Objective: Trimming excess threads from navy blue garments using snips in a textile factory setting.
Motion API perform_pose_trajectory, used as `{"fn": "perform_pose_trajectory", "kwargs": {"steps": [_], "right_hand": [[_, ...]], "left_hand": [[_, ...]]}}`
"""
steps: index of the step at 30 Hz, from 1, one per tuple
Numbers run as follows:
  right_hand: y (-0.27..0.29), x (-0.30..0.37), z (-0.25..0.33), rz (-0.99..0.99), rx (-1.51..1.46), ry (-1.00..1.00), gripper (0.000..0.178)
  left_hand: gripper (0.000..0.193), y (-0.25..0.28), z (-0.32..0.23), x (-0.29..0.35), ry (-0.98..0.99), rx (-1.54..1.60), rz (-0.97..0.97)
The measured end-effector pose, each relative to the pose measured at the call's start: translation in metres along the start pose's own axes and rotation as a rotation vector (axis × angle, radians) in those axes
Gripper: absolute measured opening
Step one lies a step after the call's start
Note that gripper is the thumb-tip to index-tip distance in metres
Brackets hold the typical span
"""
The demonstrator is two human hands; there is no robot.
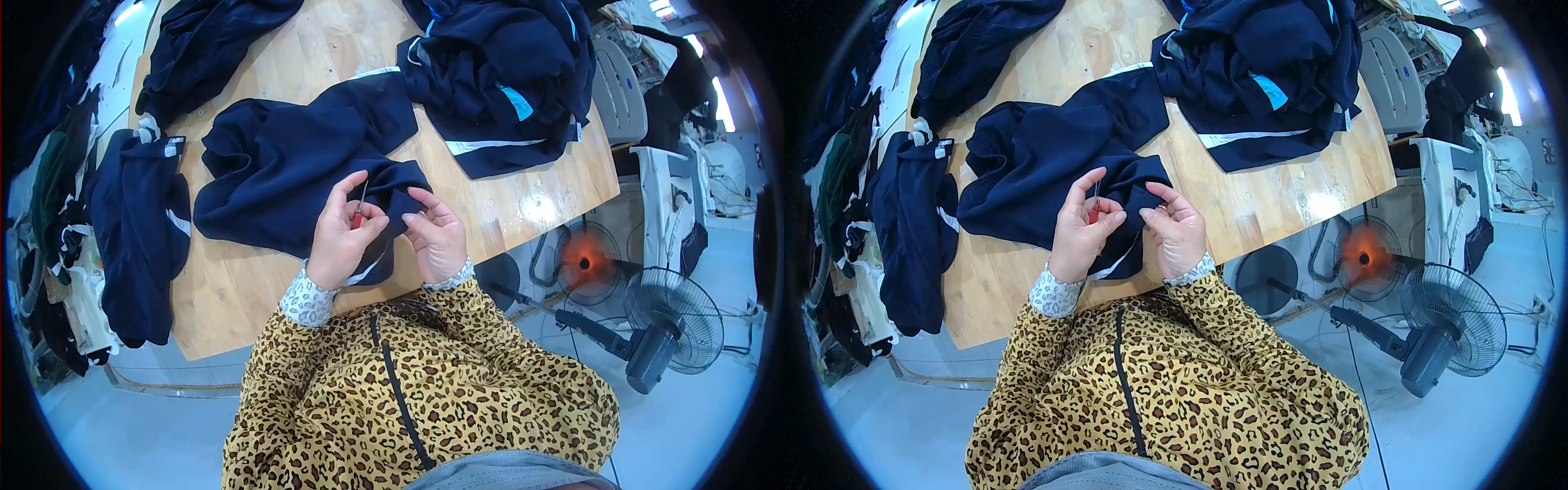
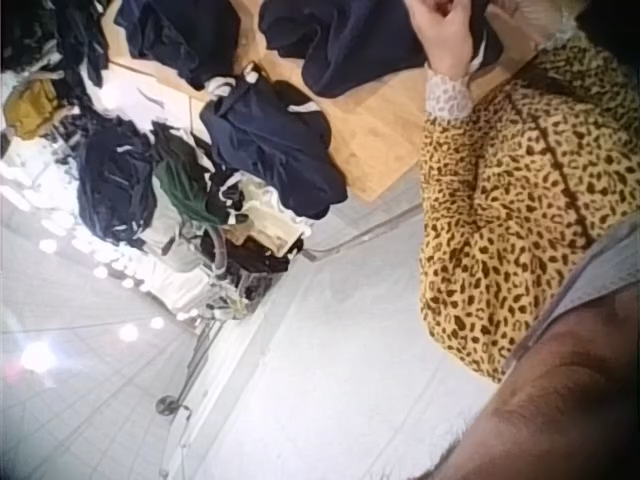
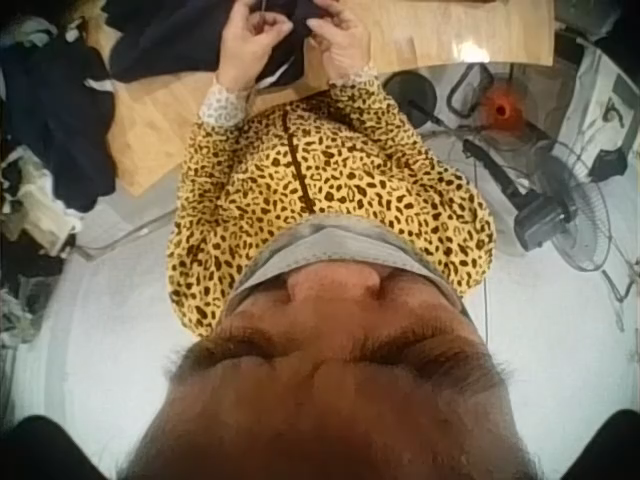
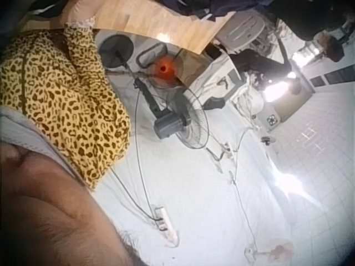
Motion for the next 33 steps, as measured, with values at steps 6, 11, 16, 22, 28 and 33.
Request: {"fn": "perform_pose_trajectory", "kwargs": {"steps": [6,11,16,22,28,33], "right_hand": [[-0.004,0.001,0.001,-0.003,-0.027,-0.021,0.042],[-0.005,-0.001,0.001,0.026,0.0,0.004,0.043],[-0.008,0.001,0.007,-0.018,-0.017,-0.001,0.044],[-0.007,0.001,0.004,0.028,0.138,0.065,0.045],[-0.005,0.001,0.001,0.052,0.034,0.005,0.044],[-0.006,0.001,0.007,0.025,0.016,-0.007,0.045]], "left_hand": [[0.058,0.004,0.001,-0.002,0.02,0.002,-0.032],[0.055,0.011,0.008,-0.002,-0.109,-0.137,-0.076],[0.051,-0.008,-0.022,0.012,-0.391,-0.632,-0.194],[0.055,-0.024,-0.028,0.009,-0.604,-0.987,-0.123],[0.059,-0.013,-0.011,-0.004,-0.324,-0.364,0.08],[0.053,0.01,-0.014,0.003,-0.088,0.051,-0.049]]}}
Point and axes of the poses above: each hand's wrist, its own x-axis away from the middle knuckle, its own y-axis out of the back of the hand, z = x × y, the point moved 6 cm from there along -x, towards the middle knuckle, and after that the axes turned 10 degrees about z, right-handed, at the moved point
